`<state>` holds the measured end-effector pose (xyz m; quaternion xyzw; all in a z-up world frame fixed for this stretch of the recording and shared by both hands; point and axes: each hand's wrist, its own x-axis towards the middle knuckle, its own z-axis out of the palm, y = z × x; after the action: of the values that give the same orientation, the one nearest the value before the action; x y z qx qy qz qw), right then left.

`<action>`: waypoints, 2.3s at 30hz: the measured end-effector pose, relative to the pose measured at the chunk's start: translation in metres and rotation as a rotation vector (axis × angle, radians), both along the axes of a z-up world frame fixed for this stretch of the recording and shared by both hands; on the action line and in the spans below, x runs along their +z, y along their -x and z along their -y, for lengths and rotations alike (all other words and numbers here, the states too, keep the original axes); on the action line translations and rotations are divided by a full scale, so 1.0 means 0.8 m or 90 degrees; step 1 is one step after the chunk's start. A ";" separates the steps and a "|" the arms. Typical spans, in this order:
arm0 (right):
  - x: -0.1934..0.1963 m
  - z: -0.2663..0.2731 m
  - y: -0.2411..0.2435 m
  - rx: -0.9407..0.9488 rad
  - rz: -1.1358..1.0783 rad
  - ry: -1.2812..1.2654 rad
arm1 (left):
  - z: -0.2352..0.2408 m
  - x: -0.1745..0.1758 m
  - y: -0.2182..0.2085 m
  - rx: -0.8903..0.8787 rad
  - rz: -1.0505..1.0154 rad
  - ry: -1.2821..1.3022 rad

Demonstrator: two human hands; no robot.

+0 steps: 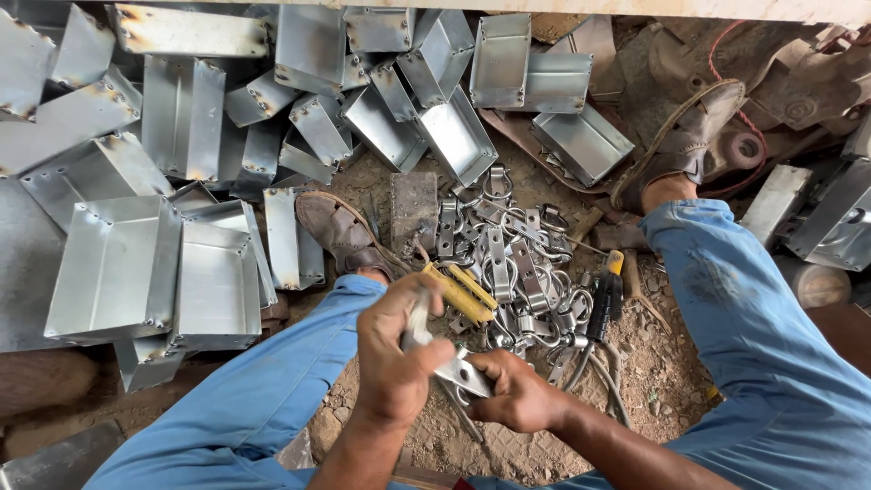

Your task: The person assembles metal latch hardware by fitting metal brackets, loops, and pins together by hand.

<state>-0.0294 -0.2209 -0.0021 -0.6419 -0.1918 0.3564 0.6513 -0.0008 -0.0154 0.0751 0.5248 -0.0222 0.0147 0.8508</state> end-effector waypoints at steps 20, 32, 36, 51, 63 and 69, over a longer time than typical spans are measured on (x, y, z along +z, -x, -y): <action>-0.126 0.026 -0.012 0.006 0.054 0.609 | -0.022 -0.144 -0.035 0.060 -0.425 -0.347; -0.067 0.021 -0.114 -0.037 0.259 0.816 | -0.028 -0.143 -0.059 -0.041 -0.192 -0.277; -0.105 0.041 -0.178 -0.187 0.414 0.842 | -0.016 -0.135 -0.062 -0.065 -0.186 -0.272; -0.034 0.065 -0.178 -0.315 0.216 0.496 | 0.020 -0.141 -0.051 -0.165 -0.194 -0.312; 0.031 0.025 -0.111 -0.282 0.023 -0.083 | 0.035 -0.123 -0.034 -0.309 -0.199 -0.102; 0.041 0.041 -0.121 -0.235 0.140 -0.033 | 0.029 -0.095 -0.042 -0.221 -0.133 -0.258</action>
<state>0.0673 -0.2536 0.0307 -0.6841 -0.1504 0.1536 0.6970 0.0326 -0.0385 -0.0012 0.6710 -0.0264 -0.1897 0.7163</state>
